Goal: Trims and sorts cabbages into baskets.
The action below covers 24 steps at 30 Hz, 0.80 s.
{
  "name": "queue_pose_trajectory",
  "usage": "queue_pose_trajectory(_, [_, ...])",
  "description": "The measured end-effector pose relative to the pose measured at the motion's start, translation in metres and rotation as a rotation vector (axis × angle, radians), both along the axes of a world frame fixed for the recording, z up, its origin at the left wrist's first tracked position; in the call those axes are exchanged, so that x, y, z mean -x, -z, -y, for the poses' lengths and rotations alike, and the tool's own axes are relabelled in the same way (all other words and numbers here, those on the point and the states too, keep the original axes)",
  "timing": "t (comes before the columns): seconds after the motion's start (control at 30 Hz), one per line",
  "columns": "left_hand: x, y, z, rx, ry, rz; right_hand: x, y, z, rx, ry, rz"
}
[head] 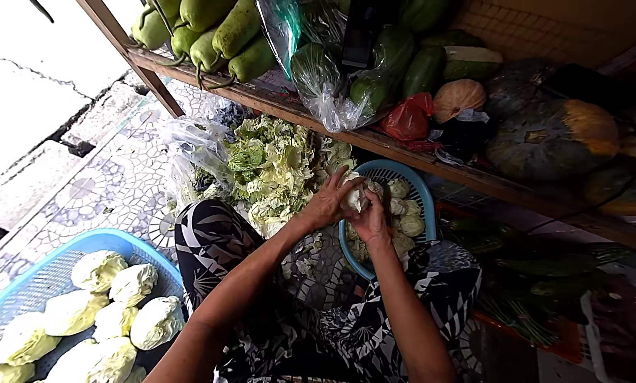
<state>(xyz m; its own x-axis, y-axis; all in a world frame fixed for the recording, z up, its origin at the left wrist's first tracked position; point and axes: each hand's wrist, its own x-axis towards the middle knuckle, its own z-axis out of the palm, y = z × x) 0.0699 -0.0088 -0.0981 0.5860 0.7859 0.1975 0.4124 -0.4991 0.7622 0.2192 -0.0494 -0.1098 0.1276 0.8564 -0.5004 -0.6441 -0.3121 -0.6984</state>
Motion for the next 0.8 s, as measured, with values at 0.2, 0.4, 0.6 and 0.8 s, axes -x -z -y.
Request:
queue_pose_trajectory(0.2, [0.017, -0.019, -0.007, 0.222, 0.039, 0.231, 0.003, 0.001, 0.002, 0.071, 0.002, -0.115])
queue_pose_trajectory(0.4, [0.034, -0.021, -0.011, 0.209, -0.074, 0.317, -0.001, 0.007, 0.002, 0.125, 0.048, -0.244])
queue_pose_trajectory(0.6, [0.016, -0.023, -0.005, 0.268, 0.008, 0.165, 0.007, 0.004, 0.004, 0.055, 0.038, -0.141])
queue_pose_trajectory(0.8, [0.025, -0.032, -0.004, 0.232, -0.003, 0.216, 0.015, 0.005, 0.004, 0.021, 0.132, -0.132])
